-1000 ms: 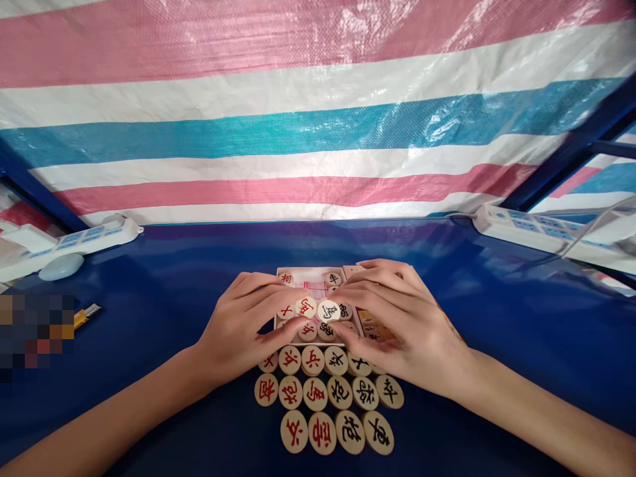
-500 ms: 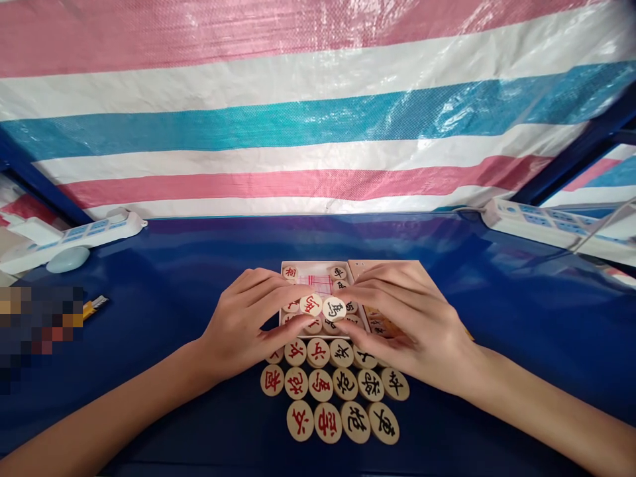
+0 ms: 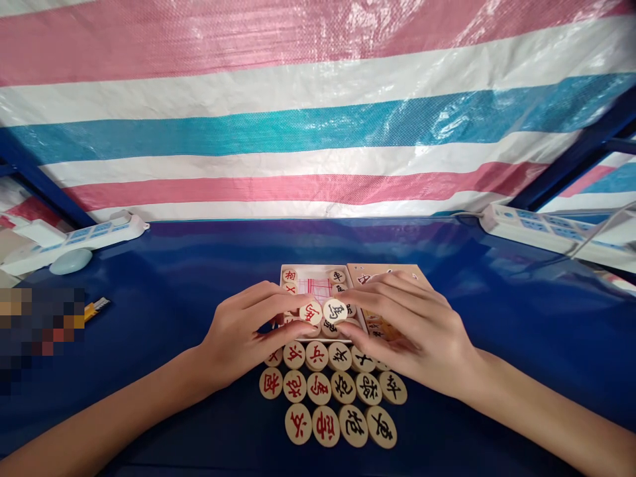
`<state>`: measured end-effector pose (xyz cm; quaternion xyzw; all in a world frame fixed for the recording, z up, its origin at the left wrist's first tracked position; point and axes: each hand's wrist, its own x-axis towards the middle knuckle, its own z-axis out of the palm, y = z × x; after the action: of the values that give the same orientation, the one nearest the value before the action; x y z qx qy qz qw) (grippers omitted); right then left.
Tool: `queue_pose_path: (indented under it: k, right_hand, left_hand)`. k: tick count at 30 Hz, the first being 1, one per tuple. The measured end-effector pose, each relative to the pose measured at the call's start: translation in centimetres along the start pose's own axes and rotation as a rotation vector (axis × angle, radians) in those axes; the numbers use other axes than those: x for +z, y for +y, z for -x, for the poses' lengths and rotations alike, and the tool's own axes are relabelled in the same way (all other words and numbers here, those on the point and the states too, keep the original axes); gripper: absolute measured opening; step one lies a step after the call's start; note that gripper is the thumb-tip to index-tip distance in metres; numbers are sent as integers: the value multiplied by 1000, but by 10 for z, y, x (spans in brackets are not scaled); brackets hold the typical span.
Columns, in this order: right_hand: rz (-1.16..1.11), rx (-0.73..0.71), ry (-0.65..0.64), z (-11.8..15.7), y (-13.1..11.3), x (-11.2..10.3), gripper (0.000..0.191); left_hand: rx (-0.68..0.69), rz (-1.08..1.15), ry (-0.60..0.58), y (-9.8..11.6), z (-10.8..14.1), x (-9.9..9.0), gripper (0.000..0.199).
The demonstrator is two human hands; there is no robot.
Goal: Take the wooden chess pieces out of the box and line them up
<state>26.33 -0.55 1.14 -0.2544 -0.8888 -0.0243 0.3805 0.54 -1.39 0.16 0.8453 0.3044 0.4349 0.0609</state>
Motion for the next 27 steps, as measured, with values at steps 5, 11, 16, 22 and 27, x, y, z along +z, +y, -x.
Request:
queue_pose_path:
  k: [5, 11, 16, 22, 27]
  right_hand:
    - [9, 7, 0, 0, -1, 0, 34]
    - [-39, 53, 22, -3, -3, 0, 32]
    - [-112, 93, 23, -4, -5, 0, 30]
    - [-145, 111, 27, -1, -5, 0, 36]
    - [-114, 101, 31, 2, -5, 2, 37]
  left_hand:
    - [-91, 51, -15, 4, 0, 0, 30]
    - [-167, 114, -40, 2, -3, -1, 34]
    - [-201, 135, -49, 1, -3, 0, 31]
    - [-216, 128, -40, 4, -3, 0, 30]
    - [-220, 133, -44, 2, -3, -1, 29]
